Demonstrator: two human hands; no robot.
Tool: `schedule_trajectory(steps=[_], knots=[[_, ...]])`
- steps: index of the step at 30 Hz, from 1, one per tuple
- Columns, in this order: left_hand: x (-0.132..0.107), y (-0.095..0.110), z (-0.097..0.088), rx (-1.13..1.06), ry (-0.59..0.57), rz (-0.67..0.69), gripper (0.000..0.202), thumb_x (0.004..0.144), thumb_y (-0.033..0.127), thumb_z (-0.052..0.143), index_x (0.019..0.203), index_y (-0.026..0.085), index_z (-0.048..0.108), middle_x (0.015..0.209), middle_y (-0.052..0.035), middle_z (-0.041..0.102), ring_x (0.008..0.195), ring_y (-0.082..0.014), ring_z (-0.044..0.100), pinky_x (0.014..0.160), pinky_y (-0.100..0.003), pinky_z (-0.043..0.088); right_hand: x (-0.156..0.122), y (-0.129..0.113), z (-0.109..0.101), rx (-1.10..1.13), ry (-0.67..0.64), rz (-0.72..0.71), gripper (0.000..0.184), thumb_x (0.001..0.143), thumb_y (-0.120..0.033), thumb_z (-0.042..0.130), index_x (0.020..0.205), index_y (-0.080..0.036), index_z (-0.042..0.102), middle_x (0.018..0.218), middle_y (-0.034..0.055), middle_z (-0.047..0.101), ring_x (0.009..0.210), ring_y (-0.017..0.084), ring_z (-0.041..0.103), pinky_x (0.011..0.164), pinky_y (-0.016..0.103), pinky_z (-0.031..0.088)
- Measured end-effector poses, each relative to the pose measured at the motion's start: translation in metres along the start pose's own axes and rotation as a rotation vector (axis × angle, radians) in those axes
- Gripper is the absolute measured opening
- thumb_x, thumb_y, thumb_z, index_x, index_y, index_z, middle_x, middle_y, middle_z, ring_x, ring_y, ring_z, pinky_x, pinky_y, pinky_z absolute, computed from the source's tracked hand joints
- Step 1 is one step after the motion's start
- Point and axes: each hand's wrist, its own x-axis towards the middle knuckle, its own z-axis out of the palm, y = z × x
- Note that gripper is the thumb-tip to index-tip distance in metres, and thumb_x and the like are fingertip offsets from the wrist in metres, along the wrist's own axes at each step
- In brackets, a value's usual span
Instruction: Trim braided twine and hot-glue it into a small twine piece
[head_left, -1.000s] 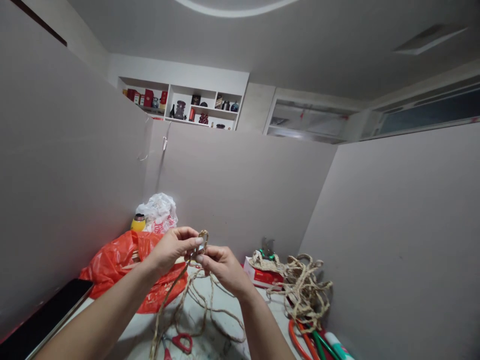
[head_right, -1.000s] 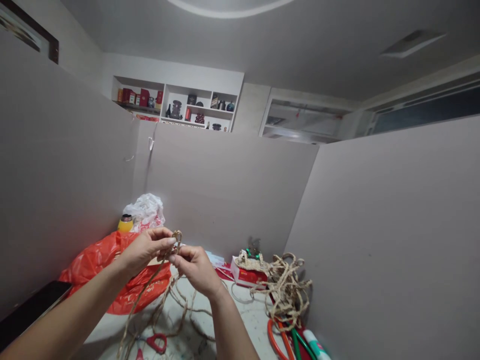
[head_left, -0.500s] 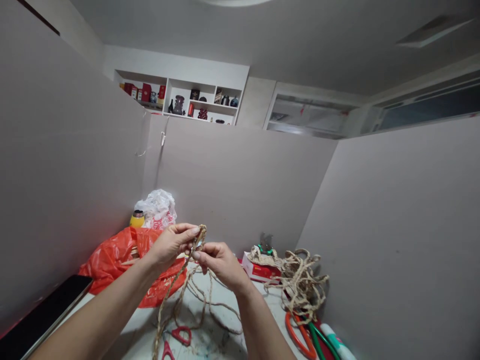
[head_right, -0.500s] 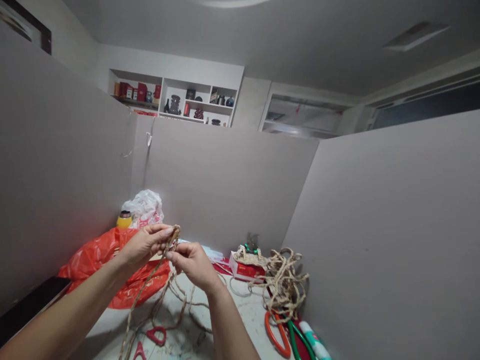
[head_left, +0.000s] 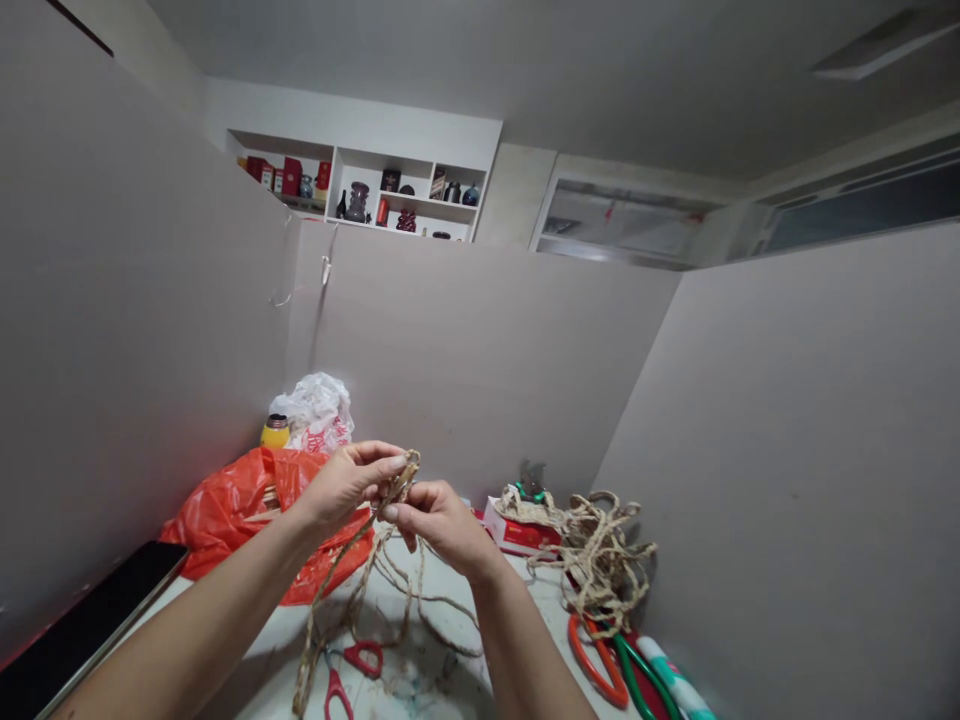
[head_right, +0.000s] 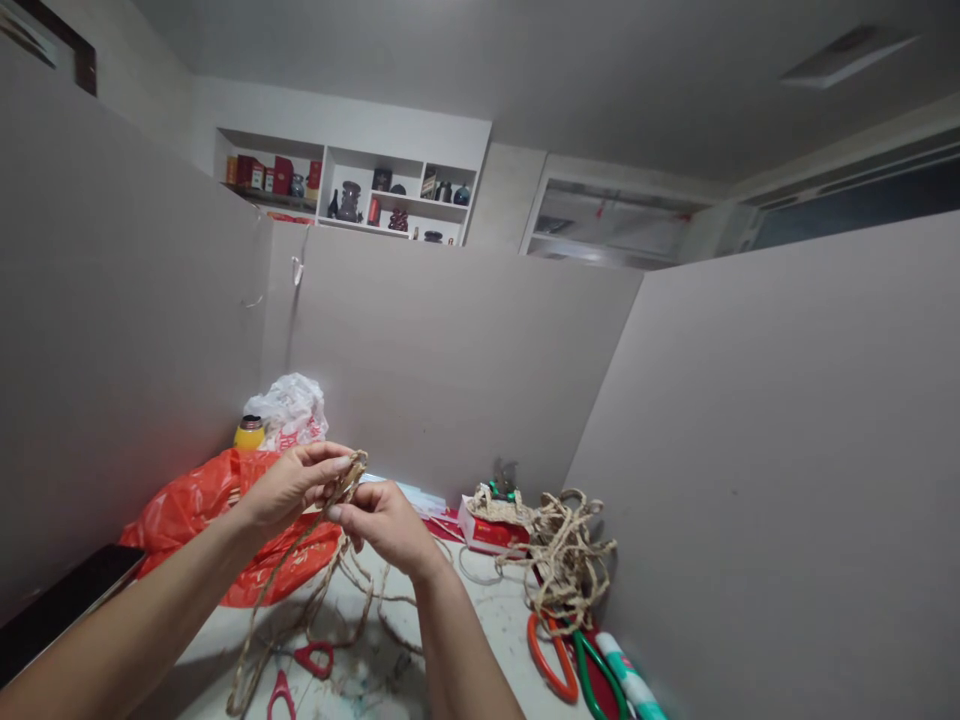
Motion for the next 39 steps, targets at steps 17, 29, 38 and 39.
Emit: schedule_trajectory(steps=[17, 29, 38, 39], knots=[[-0.004, 0.007, 0.004, 0.105, 0.062, 0.055, 0.015, 0.068, 0.022, 0.073, 0.078, 0.014, 0.066, 0.064, 0.0009, 0.061, 0.052, -0.0076, 0.05, 0.05, -0.021, 0.037, 0.0, 0.002, 0.001, 0.018, -0.016, -0.008, 0.032, 0.075, -0.043, 0.07, 0.068, -0.013, 0.063, 0.048, -0.0058, 0.048, 0.043, 0.007, 0.039, 0.042, 0.02, 0.031], [-0.004, 0.008, 0.008, 0.07, 0.12, 0.095, 0.018, 0.066, 0.023, 0.073, 0.081, 0.016, 0.067, 0.072, -0.0001, 0.062, 0.06, -0.0094, 0.051, 0.056, -0.022, 0.04, 0.004, 0.007, 0.009, 0.072, -0.042, 0.006, 0.039, 0.075, -0.052, 0.068, 0.066, -0.016, 0.056, 0.049, -0.005, 0.05, 0.042, 0.007, 0.043, 0.043, 0.022, 0.034], [-0.006, 0.011, 0.005, 0.191, -0.032, 0.063, 0.021, 0.067, 0.031, 0.076, 0.073, 0.013, 0.066, 0.062, 0.0021, 0.057, 0.052, -0.0071, 0.043, 0.051, -0.021, 0.031, 0.004, 0.003, 0.006, 0.054, -0.019, -0.001, 0.03, 0.081, -0.042, 0.064, 0.07, -0.014, 0.06, 0.049, -0.0056, 0.048, 0.04, 0.007, 0.043, 0.041, 0.02, 0.035], [-0.005, 0.01, 0.005, 0.186, -0.042, 0.06, 0.022, 0.068, 0.031, 0.076, 0.069, 0.013, 0.064, 0.059, 0.0028, 0.055, 0.051, -0.007, 0.042, 0.05, -0.021, 0.03, 0.004, 0.003, 0.005, 0.053, -0.021, 0.001, 0.031, 0.08, -0.043, 0.064, 0.07, -0.014, 0.059, 0.049, -0.0055, 0.048, 0.04, 0.007, 0.043, 0.041, 0.02, 0.035]])
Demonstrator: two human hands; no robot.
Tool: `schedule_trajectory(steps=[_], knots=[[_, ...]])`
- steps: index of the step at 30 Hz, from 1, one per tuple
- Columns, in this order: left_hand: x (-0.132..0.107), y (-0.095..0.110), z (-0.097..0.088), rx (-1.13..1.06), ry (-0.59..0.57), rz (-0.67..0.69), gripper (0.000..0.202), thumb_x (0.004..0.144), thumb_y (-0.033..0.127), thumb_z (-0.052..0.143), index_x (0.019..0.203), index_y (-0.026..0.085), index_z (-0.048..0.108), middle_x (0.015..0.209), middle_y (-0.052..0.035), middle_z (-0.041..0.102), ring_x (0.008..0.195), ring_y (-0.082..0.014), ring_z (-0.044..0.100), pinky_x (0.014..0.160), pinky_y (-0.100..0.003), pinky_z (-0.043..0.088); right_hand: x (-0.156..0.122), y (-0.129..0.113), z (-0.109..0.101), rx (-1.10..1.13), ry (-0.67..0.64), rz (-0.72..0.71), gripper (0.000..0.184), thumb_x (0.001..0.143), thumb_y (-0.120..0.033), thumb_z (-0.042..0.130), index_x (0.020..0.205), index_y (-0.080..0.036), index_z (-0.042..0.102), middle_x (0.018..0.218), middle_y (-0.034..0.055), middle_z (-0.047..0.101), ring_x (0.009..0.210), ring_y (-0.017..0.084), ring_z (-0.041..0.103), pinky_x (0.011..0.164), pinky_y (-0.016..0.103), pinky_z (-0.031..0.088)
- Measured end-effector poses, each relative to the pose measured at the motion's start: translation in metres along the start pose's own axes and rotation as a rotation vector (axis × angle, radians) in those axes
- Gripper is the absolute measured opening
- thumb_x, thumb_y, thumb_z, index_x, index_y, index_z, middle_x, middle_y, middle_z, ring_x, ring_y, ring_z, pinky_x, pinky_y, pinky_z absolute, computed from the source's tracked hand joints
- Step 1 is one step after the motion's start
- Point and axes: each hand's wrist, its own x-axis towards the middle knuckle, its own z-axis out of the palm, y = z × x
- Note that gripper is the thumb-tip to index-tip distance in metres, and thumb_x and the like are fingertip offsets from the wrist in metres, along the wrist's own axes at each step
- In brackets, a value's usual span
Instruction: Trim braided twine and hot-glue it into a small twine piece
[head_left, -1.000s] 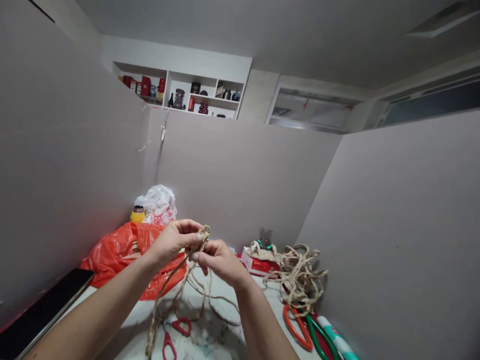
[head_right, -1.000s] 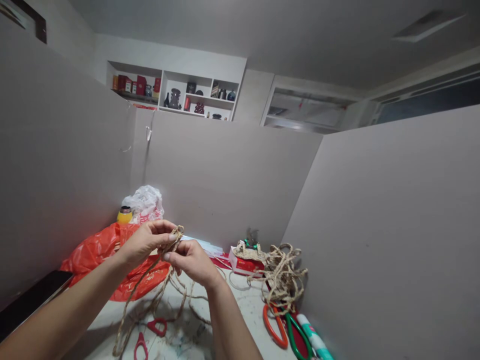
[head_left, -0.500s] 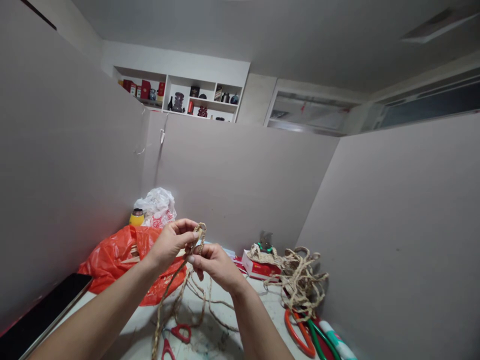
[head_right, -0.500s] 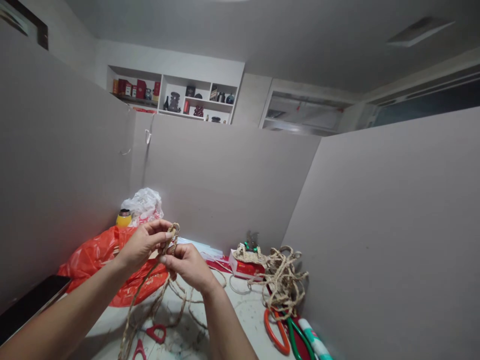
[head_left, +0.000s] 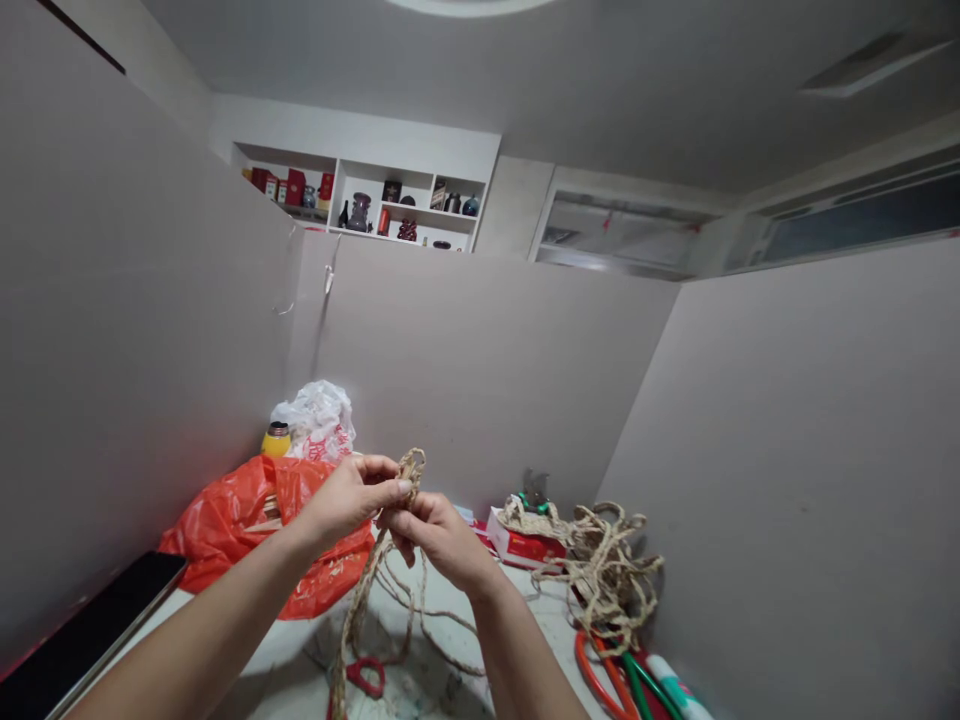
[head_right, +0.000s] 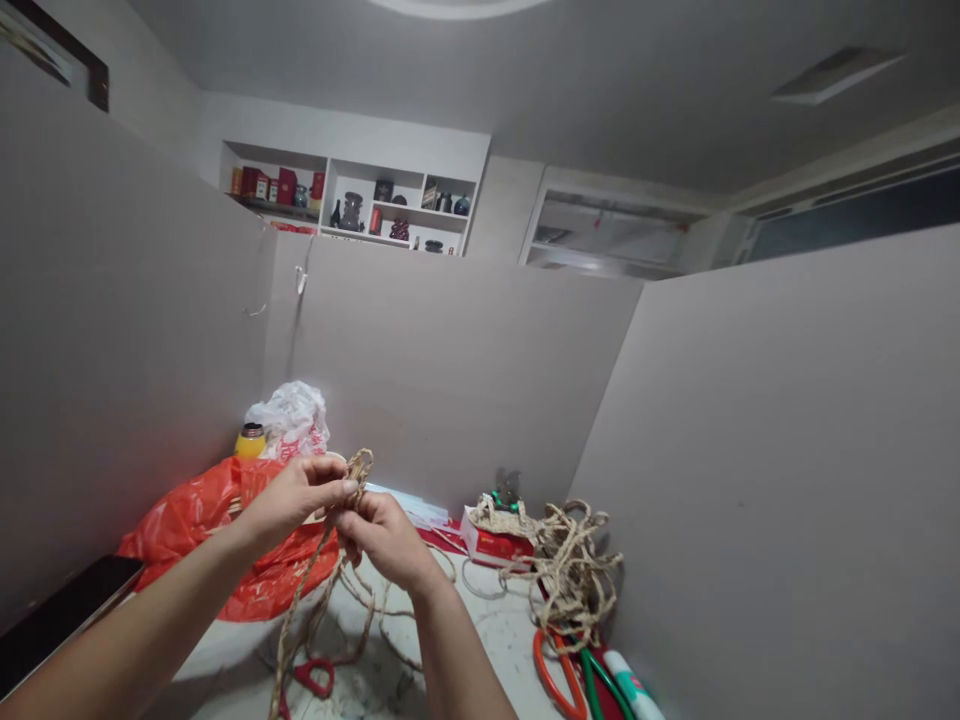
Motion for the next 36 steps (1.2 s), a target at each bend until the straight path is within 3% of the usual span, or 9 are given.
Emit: schedule_trajectory(steps=[7, 15, 20, 26, 36], knots=[[0.003, -0.007, -0.008, -0.079, -0.024, -0.029, 0.023, 0.073, 0.033, 0.072, 0.071, 0.015, 0.058, 0.061, 0.0036, 0.052, 0.05, -0.0055, 0.04, 0.049, -0.019, 0.029, -0.001, 0.004, 0.0, 0.024, -0.036, 0.02, 0.038, 0.083, -0.052, 0.059, 0.092, -0.015, 0.057, 0.057, -0.0058, 0.052, 0.042, 0.006, 0.045, 0.043, 0.02, 0.038], [0.001, -0.001, -0.007, -0.168, -0.049, -0.058, 0.026, 0.071, 0.034, 0.075, 0.081, 0.015, 0.061, 0.071, -0.0003, 0.058, 0.053, -0.0051, 0.045, 0.047, -0.017, 0.027, -0.004, -0.002, 0.002, 0.017, -0.103, 0.075, 0.037, 0.088, -0.055, 0.048, 0.091, -0.018, 0.049, 0.058, -0.0046, 0.058, 0.042, 0.008, 0.047, 0.045, 0.021, 0.038], [0.001, 0.0, -0.008, -0.204, -0.001, -0.068, 0.029, 0.075, 0.041, 0.071, 0.074, 0.013, 0.061, 0.065, -0.0004, 0.057, 0.048, -0.0034, 0.041, 0.045, -0.016, 0.026, -0.005, -0.004, 0.002, -0.001, -0.132, 0.081, 0.036, 0.088, -0.054, 0.049, 0.094, -0.018, 0.05, 0.057, -0.0054, 0.056, 0.043, 0.009, 0.047, 0.046, 0.022, 0.038], [0.004, 0.001, -0.011, -0.25, 0.044, -0.067, 0.032, 0.078, 0.043, 0.067, 0.07, 0.013, 0.06, 0.06, 0.0011, 0.054, 0.043, -0.0023, 0.039, 0.041, -0.015, 0.025, -0.004, -0.002, 0.002, -0.018, -0.08, 0.036, 0.036, 0.088, -0.055, 0.048, 0.085, -0.019, 0.047, 0.057, -0.0047, 0.056, 0.043, 0.009, 0.047, 0.045, 0.022, 0.039], [0.005, 0.0, -0.012, -0.27, 0.128, 0.008, 0.029, 0.081, 0.044, 0.063, 0.09, 0.016, 0.062, 0.065, 0.0022, 0.06, 0.043, -0.003, 0.045, 0.041, -0.015, 0.032, -0.006, -0.01, 0.008, -0.037, 0.046, -0.049, 0.036, 0.089, -0.054, 0.049, 0.082, -0.019, 0.05, 0.055, -0.0043, 0.055, 0.044, 0.009, 0.045, 0.045, 0.022, 0.038]])
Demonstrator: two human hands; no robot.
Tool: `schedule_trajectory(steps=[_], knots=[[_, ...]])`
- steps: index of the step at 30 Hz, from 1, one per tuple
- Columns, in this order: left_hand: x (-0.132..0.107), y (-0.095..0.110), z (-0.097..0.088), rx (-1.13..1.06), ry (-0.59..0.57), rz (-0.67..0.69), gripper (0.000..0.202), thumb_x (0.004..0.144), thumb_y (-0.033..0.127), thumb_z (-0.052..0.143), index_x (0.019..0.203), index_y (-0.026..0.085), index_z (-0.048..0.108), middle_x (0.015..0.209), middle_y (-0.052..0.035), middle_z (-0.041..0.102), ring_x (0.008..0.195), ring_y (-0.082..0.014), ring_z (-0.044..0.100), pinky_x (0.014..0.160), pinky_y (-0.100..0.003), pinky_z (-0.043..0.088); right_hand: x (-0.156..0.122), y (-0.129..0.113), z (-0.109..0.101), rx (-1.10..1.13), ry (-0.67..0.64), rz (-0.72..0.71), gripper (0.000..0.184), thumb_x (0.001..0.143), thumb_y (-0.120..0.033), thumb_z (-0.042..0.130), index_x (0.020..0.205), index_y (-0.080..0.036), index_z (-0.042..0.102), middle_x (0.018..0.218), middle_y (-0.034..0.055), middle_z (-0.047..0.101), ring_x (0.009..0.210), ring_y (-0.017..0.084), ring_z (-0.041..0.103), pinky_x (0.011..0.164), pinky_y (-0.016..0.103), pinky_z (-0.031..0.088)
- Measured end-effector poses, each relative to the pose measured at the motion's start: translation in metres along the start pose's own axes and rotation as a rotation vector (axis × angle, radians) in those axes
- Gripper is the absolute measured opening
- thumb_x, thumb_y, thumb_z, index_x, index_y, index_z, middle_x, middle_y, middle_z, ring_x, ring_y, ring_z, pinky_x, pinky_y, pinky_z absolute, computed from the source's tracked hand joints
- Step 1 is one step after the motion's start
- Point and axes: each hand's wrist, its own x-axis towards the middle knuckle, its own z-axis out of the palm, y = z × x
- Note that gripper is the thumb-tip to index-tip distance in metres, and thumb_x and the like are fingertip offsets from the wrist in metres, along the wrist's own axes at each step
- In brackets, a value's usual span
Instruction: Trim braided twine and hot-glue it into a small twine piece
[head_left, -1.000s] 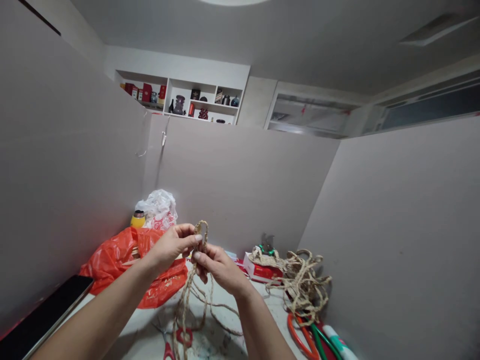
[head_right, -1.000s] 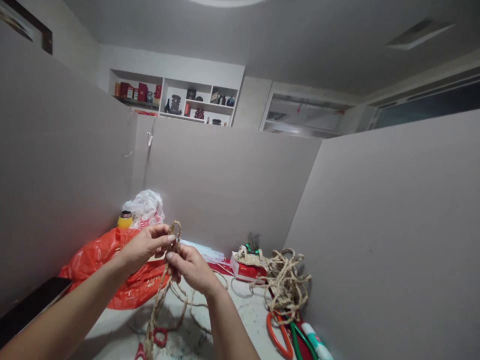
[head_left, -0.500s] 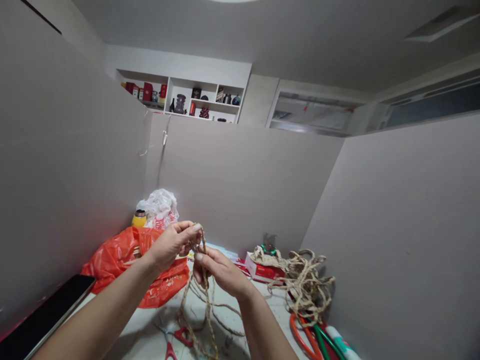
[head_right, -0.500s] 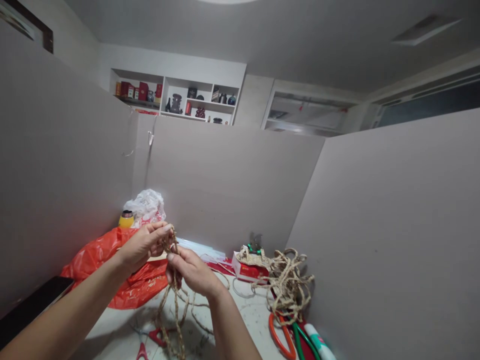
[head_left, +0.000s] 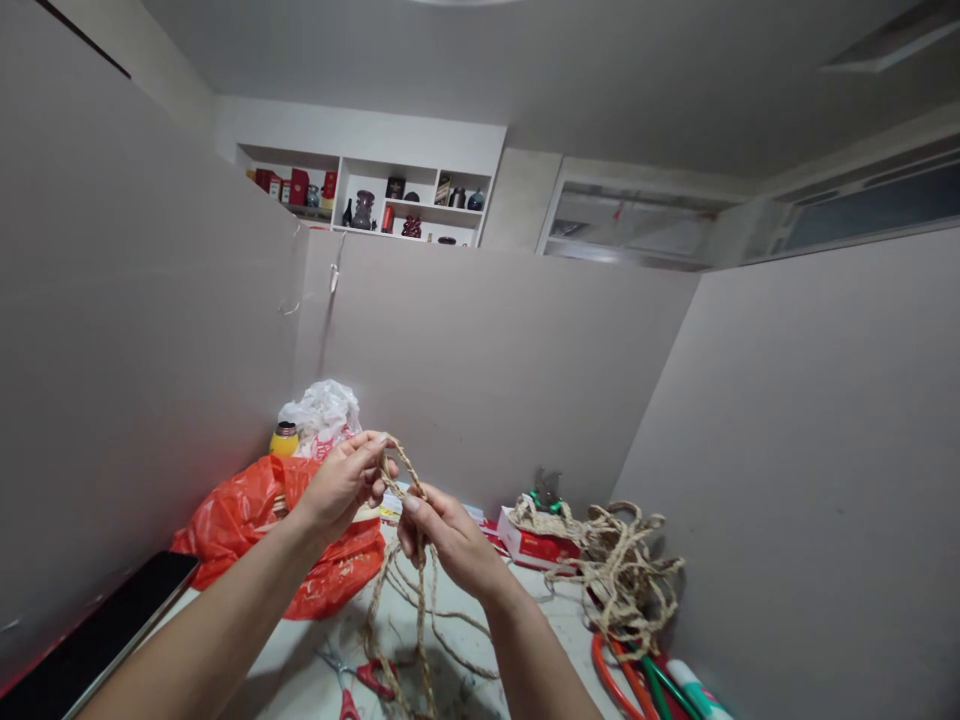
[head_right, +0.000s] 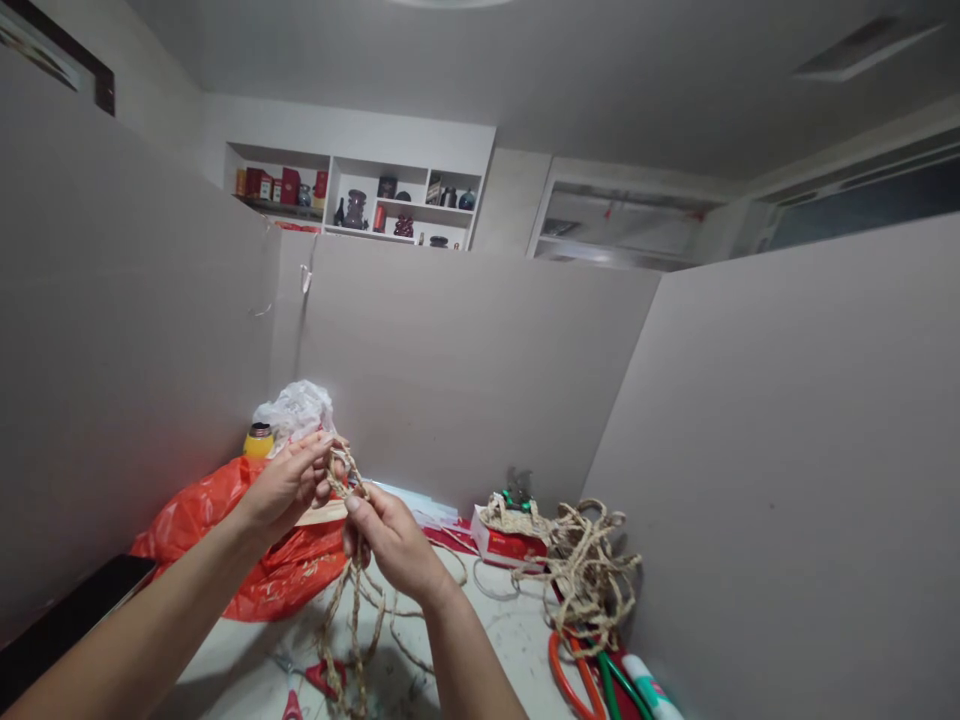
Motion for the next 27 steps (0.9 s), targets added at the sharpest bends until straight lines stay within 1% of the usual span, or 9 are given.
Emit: schedule_trajectory(steps=[6, 9, 11, 16, 19, 21, 23, 25, 27], knots=[[0.002, -0.002, -0.002, 0.081, 0.053, 0.064, 0.027, 0.08, 0.043, 0.064, 0.085, 0.017, 0.062, 0.065, 0.002, 0.059, 0.044, -0.0039, 0.043, 0.042, -0.016, 0.032, 0.003, 0.003, -0.001, 0.012, 0.045, -0.022, 0.038, 0.087, -0.054, 0.053, 0.076, -0.017, 0.055, 0.056, -0.0021, 0.059, 0.042, 0.008, 0.048, 0.042, 0.021, 0.039], [0.003, 0.002, -0.005, 0.173, 0.096, 0.095, 0.026, 0.077, 0.041, 0.067, 0.08, 0.016, 0.063, 0.063, 0.0037, 0.057, 0.043, -0.0028, 0.039, 0.042, -0.016, 0.03, 0.004, 0.003, -0.005, 0.022, 0.16, -0.052, 0.039, 0.086, -0.054, 0.053, 0.081, -0.016, 0.061, 0.069, 0.0018, 0.064, 0.047, 0.009, 0.054, 0.042, 0.02, 0.041], [0.002, 0.007, -0.007, 0.246, 0.091, 0.096, 0.024, 0.075, 0.039, 0.07, 0.076, 0.016, 0.065, 0.059, 0.0049, 0.055, 0.043, -0.0022, 0.035, 0.041, -0.015, 0.027, 0.005, 0.003, -0.009, 0.025, 0.254, -0.074, 0.038, 0.085, -0.053, 0.055, 0.085, -0.015, 0.064, 0.075, 0.0037, 0.066, 0.049, 0.009, 0.056, 0.041, 0.019, 0.041], [0.002, 0.012, -0.008, 0.42, -0.06, -0.019, 0.026, 0.072, 0.039, 0.071, 0.068, 0.013, 0.067, 0.047, 0.0049, 0.049, 0.041, -0.0044, 0.037, 0.04, -0.017, 0.025, 0.004, 0.001, -0.023, 0.022, 0.461, -0.131, 0.035, 0.081, -0.049, 0.062, 0.087, -0.015, 0.071, 0.071, 0.0035, 0.067, 0.048, 0.01, 0.055, 0.042, 0.021, 0.043], [0.005, 0.006, -0.01, 0.511, -0.159, -0.105, 0.028, 0.074, 0.039, 0.069, 0.07, 0.011, 0.069, 0.046, 0.0028, 0.053, 0.038, -0.0055, 0.038, 0.039, -0.019, 0.026, 0.001, -0.002, -0.031, 0.025, 0.508, -0.142, 0.032, 0.079, -0.047, 0.066, 0.085, -0.016, 0.072, 0.062, 0.001, 0.065, 0.046, 0.01, 0.053, 0.043, 0.022, 0.043], [0.008, 0.0, -0.012, 0.541, -0.181, -0.111, 0.026, 0.076, 0.038, 0.067, 0.079, 0.012, 0.07, 0.057, 0.0002, 0.061, 0.045, -0.0071, 0.046, 0.046, -0.02, 0.036, -0.002, -0.004, -0.035, 0.021, 0.507, -0.141, 0.031, 0.079, -0.047, 0.066, 0.076, -0.016, 0.071, 0.055, -0.001, 0.061, 0.045, 0.01, 0.052, 0.044, 0.022, 0.043], [0.01, -0.005, -0.011, 0.565, -0.143, -0.044, 0.028, 0.078, 0.037, 0.066, 0.095, 0.015, 0.069, 0.082, -0.0036, 0.068, 0.066, -0.0107, 0.058, 0.064, -0.024, 0.046, -0.005, -0.006, -0.039, 0.004, 0.48, -0.129, 0.032, 0.079, -0.046, 0.066, 0.07, -0.016, 0.069, 0.05, -0.0023, 0.058, 0.044, 0.009, 0.05, 0.044, 0.021, 0.042], [0.009, -0.007, -0.008, 0.568, -0.117, 0.023, 0.034, 0.079, 0.036, 0.065, 0.108, 0.018, 0.064, 0.104, -0.0062, 0.067, 0.091, -0.0153, 0.061, 0.083, -0.029, 0.046, -0.007, -0.009, -0.04, -0.029, 0.435, -0.103, 0.031, 0.078, -0.044, 0.068, 0.066, -0.015, 0.068, 0.048, -0.0024, 0.056, 0.043, 0.009, 0.049, 0.042, 0.021, 0.04], [0.006, -0.008, -0.003, 0.531, -0.168, 0.021, 0.038, 0.08, 0.036, 0.064, 0.113, 0.018, 0.061, 0.109, -0.0077, 0.066, 0.099, -0.018, 0.06, 0.089, -0.033, 0.044, -0.008, -0.011, -0.039, -0.064, 0.389, -0.071, 0.031, 0.076, -0.043, 0.07, 0.063, -0.014, 0.068, 0.048, -0.0021, 0.057, 0.042, 0.008, 0.049, 0.041, 0.02, 0.038]])
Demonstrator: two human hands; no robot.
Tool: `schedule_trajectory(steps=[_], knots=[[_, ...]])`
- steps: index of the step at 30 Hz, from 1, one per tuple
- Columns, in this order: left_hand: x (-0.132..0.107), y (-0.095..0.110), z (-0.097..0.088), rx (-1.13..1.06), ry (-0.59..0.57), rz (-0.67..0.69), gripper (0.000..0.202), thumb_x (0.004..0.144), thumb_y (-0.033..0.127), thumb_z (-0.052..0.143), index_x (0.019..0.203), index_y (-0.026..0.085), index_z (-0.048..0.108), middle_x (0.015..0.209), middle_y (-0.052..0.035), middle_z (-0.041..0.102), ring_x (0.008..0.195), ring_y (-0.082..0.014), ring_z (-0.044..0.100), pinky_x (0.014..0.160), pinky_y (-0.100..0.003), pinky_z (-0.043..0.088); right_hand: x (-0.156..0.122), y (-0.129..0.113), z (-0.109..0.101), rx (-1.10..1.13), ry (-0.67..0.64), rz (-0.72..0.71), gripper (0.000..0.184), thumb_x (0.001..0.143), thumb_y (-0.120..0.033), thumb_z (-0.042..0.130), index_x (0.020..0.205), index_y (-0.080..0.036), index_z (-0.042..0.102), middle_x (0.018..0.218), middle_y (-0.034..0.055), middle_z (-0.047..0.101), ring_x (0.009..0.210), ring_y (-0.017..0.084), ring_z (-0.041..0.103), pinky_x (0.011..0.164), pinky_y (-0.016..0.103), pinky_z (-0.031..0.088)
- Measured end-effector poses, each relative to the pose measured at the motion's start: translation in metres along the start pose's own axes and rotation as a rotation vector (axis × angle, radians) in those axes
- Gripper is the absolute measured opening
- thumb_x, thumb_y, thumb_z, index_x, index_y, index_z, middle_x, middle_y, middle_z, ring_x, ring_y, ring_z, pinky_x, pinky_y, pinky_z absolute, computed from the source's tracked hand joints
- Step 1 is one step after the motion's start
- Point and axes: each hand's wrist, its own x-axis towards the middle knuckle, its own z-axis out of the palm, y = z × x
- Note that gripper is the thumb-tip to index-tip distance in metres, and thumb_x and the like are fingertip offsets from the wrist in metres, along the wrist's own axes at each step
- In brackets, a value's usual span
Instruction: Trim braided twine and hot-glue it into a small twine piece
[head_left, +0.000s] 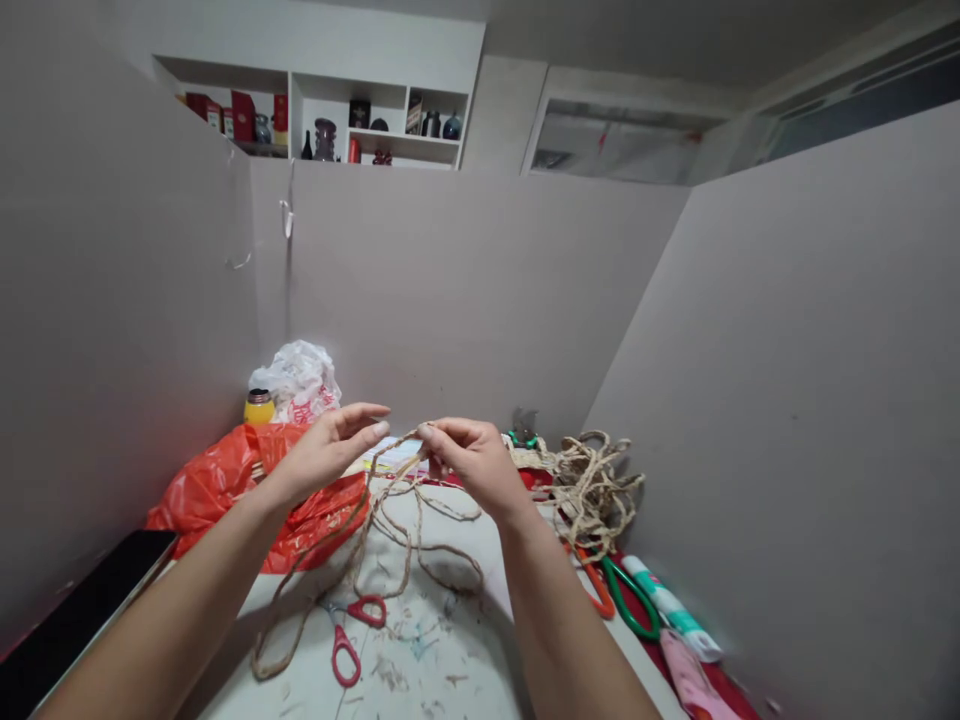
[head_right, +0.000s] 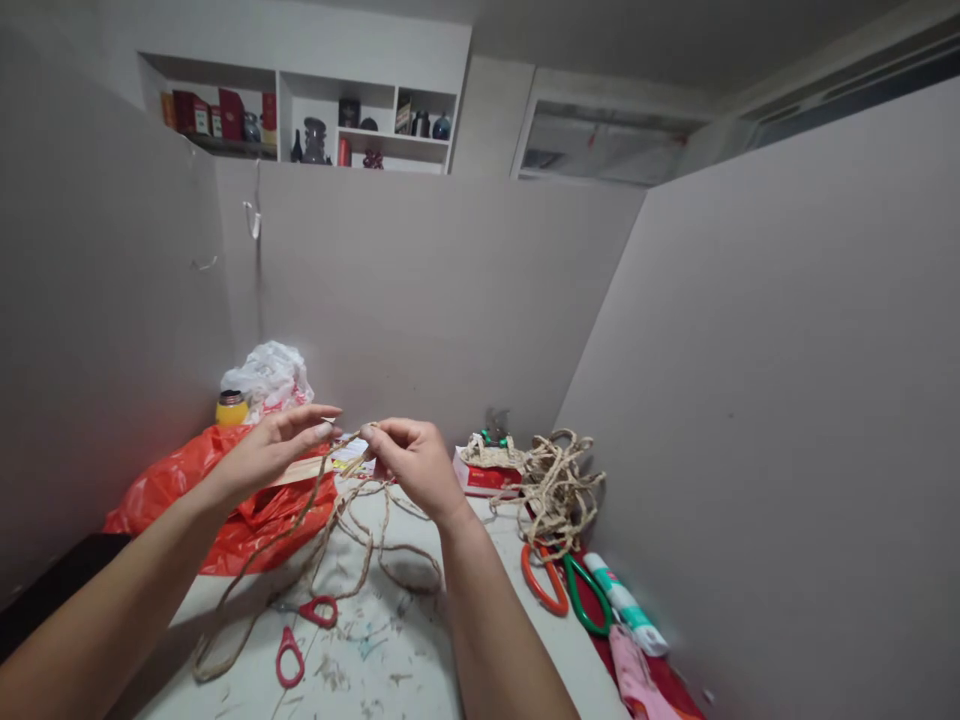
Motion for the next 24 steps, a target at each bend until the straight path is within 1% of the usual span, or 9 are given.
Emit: schedule_trajectory(steps=[2, 5, 8, 11, 14, 17, 19, 21, 24], knots=[[-0.003, 0.002, 0.006, -0.075, -0.107, -0.022, 0.039, 0.08, 0.033, 0.065, 0.115, 0.017, 0.059, 0.098, -0.0061, 0.067, 0.092, -0.0166, 0.061, 0.084, -0.032, 0.046, -0.001, -0.001, 0.002, -0.025, -0.027, 0.018, 0.032, 0.075, -0.044, 0.07, 0.063, -0.014, 0.068, 0.049, -0.0023, 0.057, 0.042, 0.008, 0.049, 0.041, 0.02, 0.038], [-0.005, 0.003, 0.011, -0.104, -0.227, -0.026, 0.033, 0.08, 0.03, 0.063, 0.11, 0.015, 0.064, 0.071, 0.0006, 0.061, 0.064, -0.0101, 0.053, 0.064, -0.025, 0.044, -0.001, -0.002, 0.006, -0.047, -0.04, 0.035, 0.034, 0.073, -0.047, 0.071, 0.065, -0.014, 0.068, 0.052, -0.0022, 0.058, 0.042, 0.007, 0.049, 0.041, 0.02, 0.039], [-0.004, 0.002, 0.01, -0.002, -0.187, 0.002, 0.025, 0.082, 0.03, 0.059, 0.097, 0.014, 0.07, 0.059, 0.0038, 0.052, 0.052, -0.0067, 0.04, 0.051, -0.02, 0.034, -0.001, -0.001, 0.006, -0.076, -0.047, 0.053, 0.035, 0.072, -0.049, 0.07, 0.07, -0.014, 0.07, 0.056, -0.0004, 0.061, 0.044, 0.008, 0.051, 0.042, 0.02, 0.041], [-0.001, -0.001, 0.004, 0.125, -0.122, 0.017, 0.025, 0.08, 0.027, 0.056, 0.093, 0.013, 0.072, 0.056, 0.0035, 0.051, 0.05, -0.0072, 0.038, 0.048, -0.019, 0.031, -0.001, 0.001, 0.003, -0.122, -0.065, 0.075, 0.037, 0.074, -0.05, 0.068, 0.078, -0.014, 0.072, 0.06, 0.0007, 0.064, 0.045, 0.009, 0.053, 0.044, 0.021, 0.044], [0.005, -0.007, -0.005, 0.433, -0.03, 0.045, 0.028, 0.082, 0.025, 0.049, 0.095, 0.015, 0.072, 0.064, -0.0001, 0.06, 0.055, -0.01, 0.049, 0.053, -0.021, 0.037, 0.002, 0.007, -0.006, -0.202, -0.075, 0.106, 0.039, 0.076, -0.051, 0.064, 0.087, -0.014, 0.072, 0.064, 0.0021, 0.067, 0.047, 0.01, 0.056, 0.047, 0.023, 0.048], [0.011, -0.019, -0.019, 0.852, 0.146, 0.032, 0.03, 0.085, 0.024, 0.044, 0.092, 0.017, 0.072, 0.071, -0.0035, 0.067, 0.065, -0.0158, 0.059, 0.061, -0.025, 0.043, 0.007, 0.021, -0.024, -0.34, -0.026, 0.135, 0.035, 0.081, -0.047, 0.06, 0.09, -0.014, 0.07, 0.069, 0.0033, 0.068, 0.051, 0.012, 0.059, 0.05, 0.024, 0.049], [0.015, -0.027, -0.027, 0.949, 0.23, -0.006, 0.029, 0.083, 0.024, 0.046, 0.096, 0.015, 0.071, 0.074, -0.0085, 0.069, 0.073, -0.0227, 0.063, 0.067, -0.031, 0.045, 0.011, 0.036, -0.04, -0.464, 0.015, 0.164, 0.029, 0.084, -0.04, 0.059, 0.091, -0.014, 0.069, 0.071, 0.0037, 0.068, 0.054, 0.013, 0.06, 0.054, 0.025, 0.05], [0.017, -0.032, -0.032, 0.997, 0.273, -0.023, 0.037, 0.081, 0.027, 0.051, 0.112, 0.012, 0.065, 0.09, -0.0144, 0.071, 0.088, -0.0294, 0.065, 0.075, -0.036, 0.046, 0.014, 0.055, -0.054, -0.603, 0.026, 0.22, 0.022, 0.086, -0.034, 0.059, 0.089, -0.014, 0.068, 0.072, 0.0047, 0.068, 0.058, 0.014, 0.061, 0.058, 0.027, 0.051], [0.016, -0.031, -0.029, 1.028, 0.272, 0.003, 0.053, 0.082, 0.032, 0.051, 0.131, 0.01, 0.051, 0.12, -0.0176, 0.064, 0.113, -0.0308, 0.058, 0.091, -0.038, 0.043, 0.017, 0.084, -0.068, -0.786, -0.025, 0.329, 0.02, 0.09, -0.031, 0.058, 0.1, -0.015, 0.064, 0.096, 0.0055, 0.067, 0.078, 0.016, 0.064, 0.069, 0.033, 0.054]])
